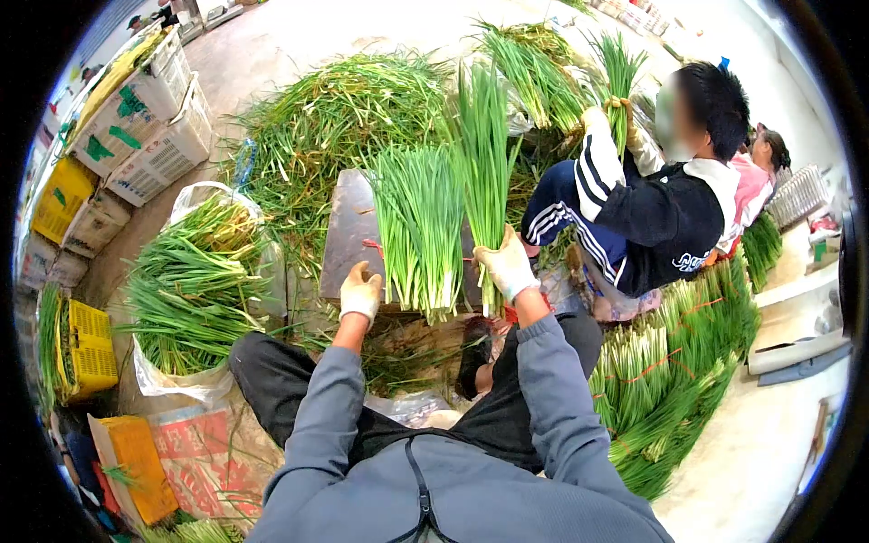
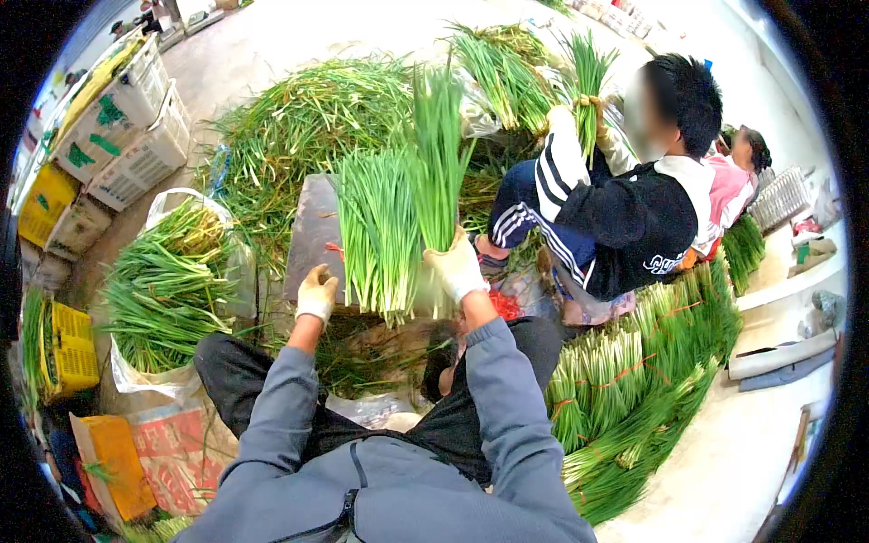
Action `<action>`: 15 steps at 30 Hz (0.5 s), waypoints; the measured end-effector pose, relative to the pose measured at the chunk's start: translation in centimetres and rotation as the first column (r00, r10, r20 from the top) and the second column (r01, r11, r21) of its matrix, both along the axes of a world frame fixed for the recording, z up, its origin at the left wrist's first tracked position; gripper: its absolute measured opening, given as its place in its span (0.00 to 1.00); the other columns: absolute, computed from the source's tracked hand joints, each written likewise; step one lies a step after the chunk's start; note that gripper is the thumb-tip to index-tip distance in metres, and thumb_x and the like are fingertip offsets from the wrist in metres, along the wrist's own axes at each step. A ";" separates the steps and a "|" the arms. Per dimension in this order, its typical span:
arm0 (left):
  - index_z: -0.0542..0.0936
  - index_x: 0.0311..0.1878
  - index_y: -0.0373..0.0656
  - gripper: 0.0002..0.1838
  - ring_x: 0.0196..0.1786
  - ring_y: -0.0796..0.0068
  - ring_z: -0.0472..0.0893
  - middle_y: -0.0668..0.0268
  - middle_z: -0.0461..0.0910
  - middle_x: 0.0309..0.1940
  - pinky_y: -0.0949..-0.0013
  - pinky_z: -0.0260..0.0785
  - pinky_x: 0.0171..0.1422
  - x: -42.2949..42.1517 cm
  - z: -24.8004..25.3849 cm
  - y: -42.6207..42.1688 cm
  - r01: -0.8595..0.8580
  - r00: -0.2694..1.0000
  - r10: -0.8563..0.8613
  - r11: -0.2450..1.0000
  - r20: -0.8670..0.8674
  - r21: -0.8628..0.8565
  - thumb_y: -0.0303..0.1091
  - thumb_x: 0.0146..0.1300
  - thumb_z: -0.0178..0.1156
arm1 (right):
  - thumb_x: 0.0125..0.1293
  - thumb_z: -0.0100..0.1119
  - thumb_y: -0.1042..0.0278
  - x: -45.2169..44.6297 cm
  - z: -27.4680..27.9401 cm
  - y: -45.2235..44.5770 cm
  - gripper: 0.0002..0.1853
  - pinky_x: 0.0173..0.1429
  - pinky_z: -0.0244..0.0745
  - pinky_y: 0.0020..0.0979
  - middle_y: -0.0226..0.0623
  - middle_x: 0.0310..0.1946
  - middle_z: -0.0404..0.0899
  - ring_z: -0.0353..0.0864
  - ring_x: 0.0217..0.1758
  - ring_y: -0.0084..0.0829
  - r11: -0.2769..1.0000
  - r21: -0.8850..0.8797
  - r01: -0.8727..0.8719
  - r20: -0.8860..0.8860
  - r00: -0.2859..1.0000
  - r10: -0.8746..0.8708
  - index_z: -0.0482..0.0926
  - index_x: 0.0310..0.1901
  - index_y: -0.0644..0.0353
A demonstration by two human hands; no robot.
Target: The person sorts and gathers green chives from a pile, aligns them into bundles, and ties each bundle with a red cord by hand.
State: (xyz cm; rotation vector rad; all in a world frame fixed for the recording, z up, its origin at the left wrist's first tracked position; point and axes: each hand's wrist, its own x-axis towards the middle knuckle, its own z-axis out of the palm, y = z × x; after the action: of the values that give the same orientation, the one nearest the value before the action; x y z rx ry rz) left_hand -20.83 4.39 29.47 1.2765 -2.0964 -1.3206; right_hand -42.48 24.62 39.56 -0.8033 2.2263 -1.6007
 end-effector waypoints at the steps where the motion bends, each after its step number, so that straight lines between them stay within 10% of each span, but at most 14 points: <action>1: 0.76 0.65 0.34 0.30 0.57 0.50 0.83 0.46 0.84 0.53 0.59 0.72 0.66 -1.3 -0.6 -0.1 -0.003 0.997 0.007 0.999 0.072 -0.050 0.42 0.62 0.64 | 0.57 0.67 0.67 -1.3 -1.8 0.2 0.34 0.58 0.79 0.36 0.50 0.50 0.84 0.86 0.48 0.44 0.987 0.157 0.020 0.048 0.998 -0.028 0.67 0.63 0.72; 6: 0.73 0.68 0.34 0.38 0.66 0.44 0.76 0.41 0.77 0.63 0.54 0.67 0.71 -5.2 -0.5 1.2 0.072 0.952 -0.017 0.983 0.306 -0.171 0.56 0.64 0.63 | 0.62 0.65 0.49 -2.4 -13.5 -1.4 0.46 0.67 0.74 0.41 0.66 0.59 0.77 0.79 0.63 0.55 0.799 0.600 -0.045 0.068 0.998 0.005 0.58 0.72 0.75; 9: 0.61 0.76 0.33 0.53 0.72 0.39 0.67 0.35 0.67 0.69 0.52 0.59 0.77 -6.0 2.0 3.2 0.165 0.938 -0.104 0.973 0.330 -0.164 0.69 0.63 0.60 | 0.60 0.67 0.50 -0.8 -13.1 -2.2 0.37 0.67 0.74 0.43 0.64 0.57 0.79 0.80 0.61 0.54 0.803 0.594 0.052 -0.027 0.999 -0.045 0.71 0.62 0.70; 15: 0.63 0.75 0.36 0.54 0.65 0.46 0.77 0.41 0.76 0.63 0.57 0.69 0.71 -7.2 4.4 7.1 0.305 0.881 -0.244 0.948 0.406 -0.093 0.57 0.52 0.74 | 0.62 0.64 0.44 -1.3 -9.6 -1.7 0.42 0.67 0.73 0.46 0.68 0.54 0.79 0.79 0.61 0.59 0.789 0.611 -0.062 0.100 0.995 0.001 0.67 0.66 0.74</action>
State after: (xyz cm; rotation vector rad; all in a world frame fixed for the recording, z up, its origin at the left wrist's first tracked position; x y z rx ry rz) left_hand -27.98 11.46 33.91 1.2942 -2.6869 -1.0391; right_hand -43.82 22.95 29.93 -0.5489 2.4183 -0.7671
